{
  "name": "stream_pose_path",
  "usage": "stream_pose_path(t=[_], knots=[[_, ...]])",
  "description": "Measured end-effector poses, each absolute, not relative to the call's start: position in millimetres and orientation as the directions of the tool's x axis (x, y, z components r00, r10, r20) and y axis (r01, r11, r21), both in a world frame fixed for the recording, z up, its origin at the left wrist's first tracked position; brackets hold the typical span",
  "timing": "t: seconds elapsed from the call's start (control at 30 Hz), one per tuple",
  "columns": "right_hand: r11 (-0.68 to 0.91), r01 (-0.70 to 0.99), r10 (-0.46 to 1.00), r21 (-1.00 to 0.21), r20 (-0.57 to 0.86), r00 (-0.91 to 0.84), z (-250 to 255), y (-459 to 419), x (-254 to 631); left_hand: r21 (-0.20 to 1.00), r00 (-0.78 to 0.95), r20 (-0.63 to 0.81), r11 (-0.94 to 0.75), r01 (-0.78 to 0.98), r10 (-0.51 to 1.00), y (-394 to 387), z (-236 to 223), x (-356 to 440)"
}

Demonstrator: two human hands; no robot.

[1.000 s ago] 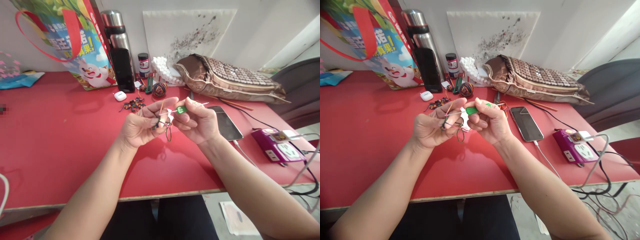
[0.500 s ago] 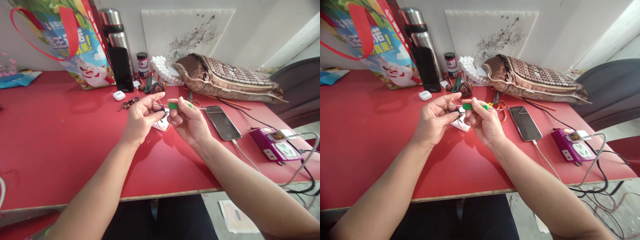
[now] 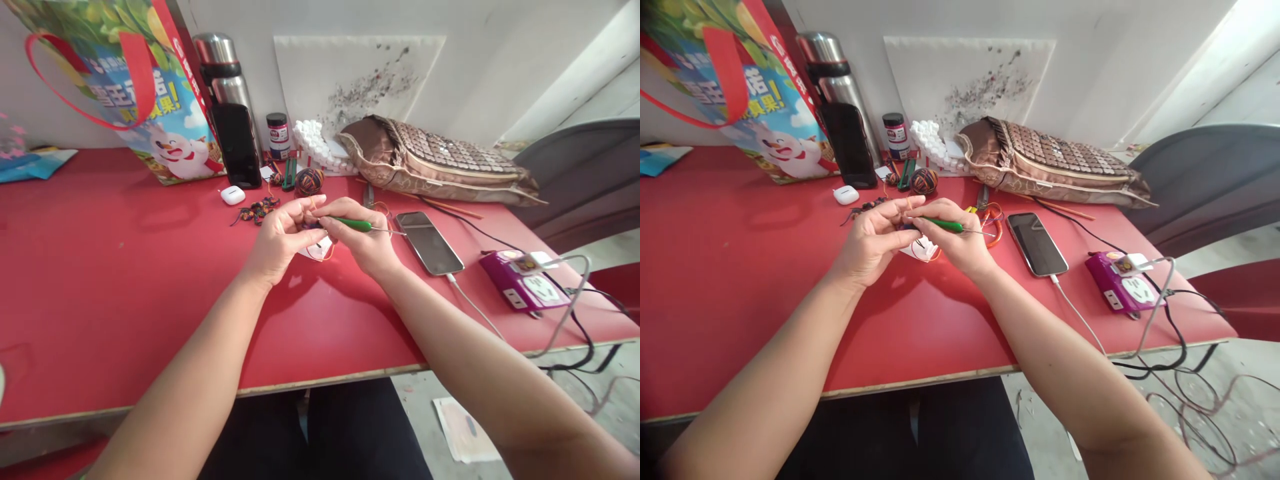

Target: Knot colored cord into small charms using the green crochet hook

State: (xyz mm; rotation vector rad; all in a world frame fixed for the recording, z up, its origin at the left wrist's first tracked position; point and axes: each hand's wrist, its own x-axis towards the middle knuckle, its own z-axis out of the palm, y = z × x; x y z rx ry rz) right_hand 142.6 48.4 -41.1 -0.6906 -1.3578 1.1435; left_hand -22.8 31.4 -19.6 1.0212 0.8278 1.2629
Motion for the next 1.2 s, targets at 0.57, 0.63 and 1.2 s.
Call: stream_pose_path(t=[0.57,0.63,1.2], knots=[[-0.036,-0.454,0.947,-0.890,0.115,-0.300,-52.9,61.6,139.6,0.880,0.185,-0.118,0.189,-0.436,0.976,39.6,-24.2,-26.8],[-0.078,-0.458,0.943,-0.886,0.084,-0.323,-50.8,60.6,140.1,0.869,0.184,-0.129,0.200,-0.452,0.974,38.5,-22.2,-25.9],[-0.295,-0.580,0.897,-0.759,-0.011,-0.442,-49.9,60.1,139.0,0.772,0.082,-0.221,0.226,-0.595,0.972,36.8,-17.1,-12.4]])
